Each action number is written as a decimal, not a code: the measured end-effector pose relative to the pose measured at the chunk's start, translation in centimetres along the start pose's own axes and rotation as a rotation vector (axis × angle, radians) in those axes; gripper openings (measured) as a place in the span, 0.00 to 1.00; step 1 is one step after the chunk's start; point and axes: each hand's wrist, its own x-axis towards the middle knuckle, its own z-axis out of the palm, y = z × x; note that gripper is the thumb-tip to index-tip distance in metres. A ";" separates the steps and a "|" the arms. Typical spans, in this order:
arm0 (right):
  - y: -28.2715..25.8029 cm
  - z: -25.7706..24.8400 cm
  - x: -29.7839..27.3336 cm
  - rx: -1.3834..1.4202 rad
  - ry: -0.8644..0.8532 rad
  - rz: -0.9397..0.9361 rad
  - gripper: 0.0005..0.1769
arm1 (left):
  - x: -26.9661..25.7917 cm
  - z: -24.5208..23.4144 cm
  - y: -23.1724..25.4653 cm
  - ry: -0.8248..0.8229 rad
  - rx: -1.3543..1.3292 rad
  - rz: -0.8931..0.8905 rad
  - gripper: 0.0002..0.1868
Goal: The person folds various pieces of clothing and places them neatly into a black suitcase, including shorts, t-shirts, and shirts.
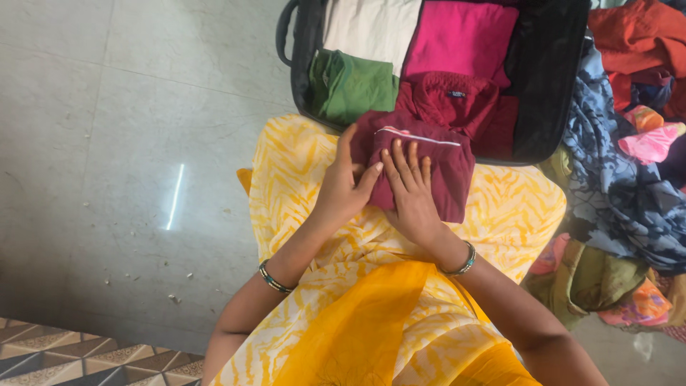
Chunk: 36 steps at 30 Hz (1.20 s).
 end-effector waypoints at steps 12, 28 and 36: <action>12.4 -7.9 5.8 1.747 0.303 0.518 0.39 | 10.8 -6.5 -4.8 0.559 0.460 0.440 0.13; 4.1 6.6 17.5 0.394 0.249 0.084 0.39 | 13.3 -6.1 -7.8 0.486 0.336 0.231 0.21; 3.0 3.3 18.0 -0.133 -0.264 -0.138 0.37 | 13.2 -6.3 -7.6 0.441 0.272 0.187 0.26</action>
